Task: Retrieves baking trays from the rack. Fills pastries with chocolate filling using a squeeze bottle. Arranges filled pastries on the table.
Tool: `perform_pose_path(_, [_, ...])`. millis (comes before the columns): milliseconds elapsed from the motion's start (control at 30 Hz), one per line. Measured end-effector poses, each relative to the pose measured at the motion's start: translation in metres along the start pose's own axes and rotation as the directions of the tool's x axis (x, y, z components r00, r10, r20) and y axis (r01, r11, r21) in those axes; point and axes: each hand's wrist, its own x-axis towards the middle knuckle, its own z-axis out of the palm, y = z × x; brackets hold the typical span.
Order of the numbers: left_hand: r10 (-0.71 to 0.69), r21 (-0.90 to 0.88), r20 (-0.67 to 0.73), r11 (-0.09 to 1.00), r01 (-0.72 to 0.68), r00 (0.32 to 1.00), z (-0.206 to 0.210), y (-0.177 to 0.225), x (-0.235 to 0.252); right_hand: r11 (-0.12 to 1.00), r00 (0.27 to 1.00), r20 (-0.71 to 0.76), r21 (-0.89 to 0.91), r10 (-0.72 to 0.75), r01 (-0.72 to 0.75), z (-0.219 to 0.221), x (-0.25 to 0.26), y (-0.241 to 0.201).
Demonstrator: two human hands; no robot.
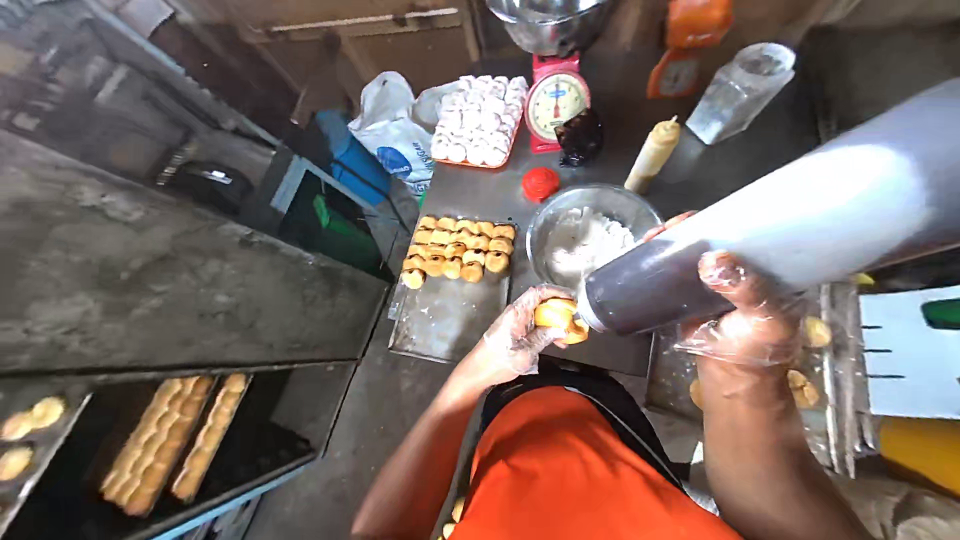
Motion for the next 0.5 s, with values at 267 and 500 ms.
perform_pose_path(267, [0.012,-0.013,-0.126,1.000,-0.014,0.992,-0.015,-0.002,-0.016,0.994,0.999,-0.024,0.101,-0.029,0.031,0.033,0.005,0.033])
perform_pose_path(500, [-0.074,0.374,-0.028,0.924,0.079,0.997,-0.015,0.005,-0.016,0.978,0.983,0.159,-0.203,0.091,-0.057,0.040,0.009,0.029])
